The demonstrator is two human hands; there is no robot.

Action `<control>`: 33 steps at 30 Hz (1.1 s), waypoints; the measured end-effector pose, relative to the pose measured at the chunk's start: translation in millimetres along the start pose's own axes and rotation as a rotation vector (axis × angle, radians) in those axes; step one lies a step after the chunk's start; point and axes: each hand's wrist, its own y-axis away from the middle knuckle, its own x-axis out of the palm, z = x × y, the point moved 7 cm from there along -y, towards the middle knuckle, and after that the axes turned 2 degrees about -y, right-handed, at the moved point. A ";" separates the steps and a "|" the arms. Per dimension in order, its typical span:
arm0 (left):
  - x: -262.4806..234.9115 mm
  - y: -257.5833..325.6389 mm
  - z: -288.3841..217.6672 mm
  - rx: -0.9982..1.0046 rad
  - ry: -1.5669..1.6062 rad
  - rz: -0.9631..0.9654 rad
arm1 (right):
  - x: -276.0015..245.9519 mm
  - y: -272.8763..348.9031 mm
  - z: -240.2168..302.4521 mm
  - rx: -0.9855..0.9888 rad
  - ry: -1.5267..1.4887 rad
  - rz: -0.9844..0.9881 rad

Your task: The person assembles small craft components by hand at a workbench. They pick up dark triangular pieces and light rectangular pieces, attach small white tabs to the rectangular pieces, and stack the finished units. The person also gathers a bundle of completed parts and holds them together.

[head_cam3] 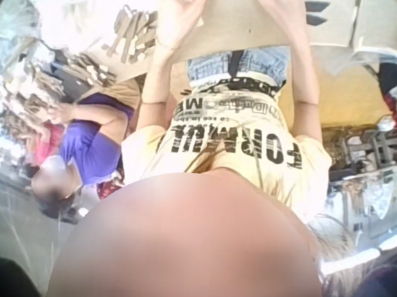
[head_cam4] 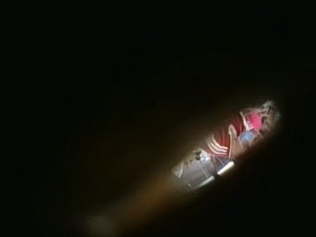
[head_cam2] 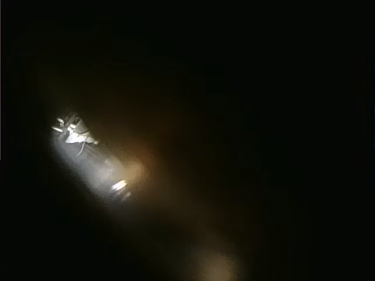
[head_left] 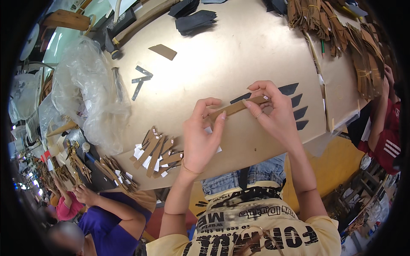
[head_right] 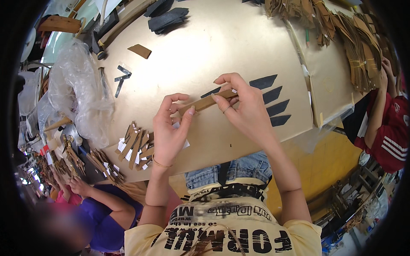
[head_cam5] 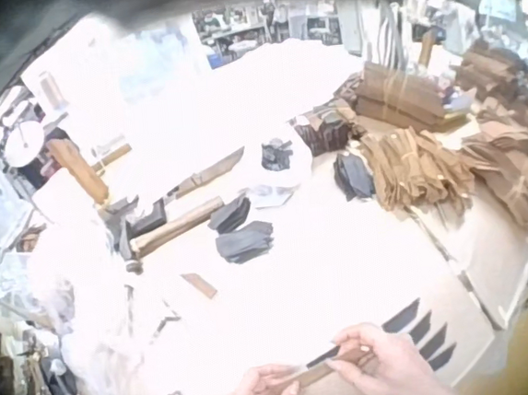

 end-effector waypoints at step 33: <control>16.9 0.9 -14.8 0.265 -0.390 -0.037 | 0.4 -8.0 -2.4 -0.063 0.088 -0.076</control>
